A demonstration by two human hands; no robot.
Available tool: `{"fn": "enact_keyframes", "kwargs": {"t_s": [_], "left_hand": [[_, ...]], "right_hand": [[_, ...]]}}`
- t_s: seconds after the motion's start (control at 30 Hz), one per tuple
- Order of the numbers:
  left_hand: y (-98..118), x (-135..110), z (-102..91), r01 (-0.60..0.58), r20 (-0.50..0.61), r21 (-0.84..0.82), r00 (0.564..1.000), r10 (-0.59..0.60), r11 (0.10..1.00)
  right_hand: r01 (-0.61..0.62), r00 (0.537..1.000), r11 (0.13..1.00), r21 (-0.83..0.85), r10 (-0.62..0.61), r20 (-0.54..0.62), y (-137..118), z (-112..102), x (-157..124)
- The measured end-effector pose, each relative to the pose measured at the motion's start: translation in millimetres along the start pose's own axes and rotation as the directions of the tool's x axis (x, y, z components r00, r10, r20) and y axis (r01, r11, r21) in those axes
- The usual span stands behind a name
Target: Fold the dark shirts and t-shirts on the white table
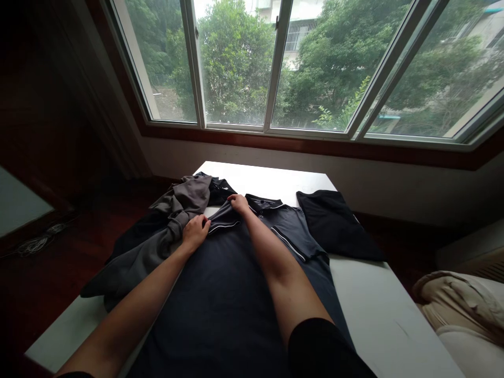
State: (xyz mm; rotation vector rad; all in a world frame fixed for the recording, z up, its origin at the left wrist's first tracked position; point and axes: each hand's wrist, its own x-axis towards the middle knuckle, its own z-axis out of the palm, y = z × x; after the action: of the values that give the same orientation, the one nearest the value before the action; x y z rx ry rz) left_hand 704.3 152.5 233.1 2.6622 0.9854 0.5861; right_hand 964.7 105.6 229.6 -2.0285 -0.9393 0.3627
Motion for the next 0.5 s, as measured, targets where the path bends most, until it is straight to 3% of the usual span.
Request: {"fn": "enact_keyframes", "kwargs": {"t_s": [0.1, 0.17, 0.27, 0.4, 0.5], "left_hand": [[-1, -1, 0.9, -0.029, 0.004, 0.053, 1.000, 0.029, 0.998], [-1, -2, 0.0, -0.061, -0.002, 0.054, 0.998, 0.061, 0.997], [1, -3, -3.3, -0.155, -0.044, 0.013, 0.987, 0.156, 0.988], [8, -6, -5.8, -0.355, -0.021, -0.054, 0.935, 0.354, 0.933], [13, -10, -3.8, -0.449, 0.041, -0.064, 0.891, 0.452, 0.891]], "right_hand": [[0.005, 1.000, 0.999, -0.038, -0.005, -0.017, -1, -3, -1], [-0.010, 0.996, 0.998, -0.067, 0.004, -0.090, -3, -4, -5], [0.079, 0.975, 0.978, -0.191, -0.116, -0.191, -9, 1, -17], [0.308, 0.936, 0.895, -0.322, -0.346, -0.069, -16, 12, -38], [0.347, 0.930, 0.838, -0.420, -0.365, 0.041, -15, 18, -48]]}}
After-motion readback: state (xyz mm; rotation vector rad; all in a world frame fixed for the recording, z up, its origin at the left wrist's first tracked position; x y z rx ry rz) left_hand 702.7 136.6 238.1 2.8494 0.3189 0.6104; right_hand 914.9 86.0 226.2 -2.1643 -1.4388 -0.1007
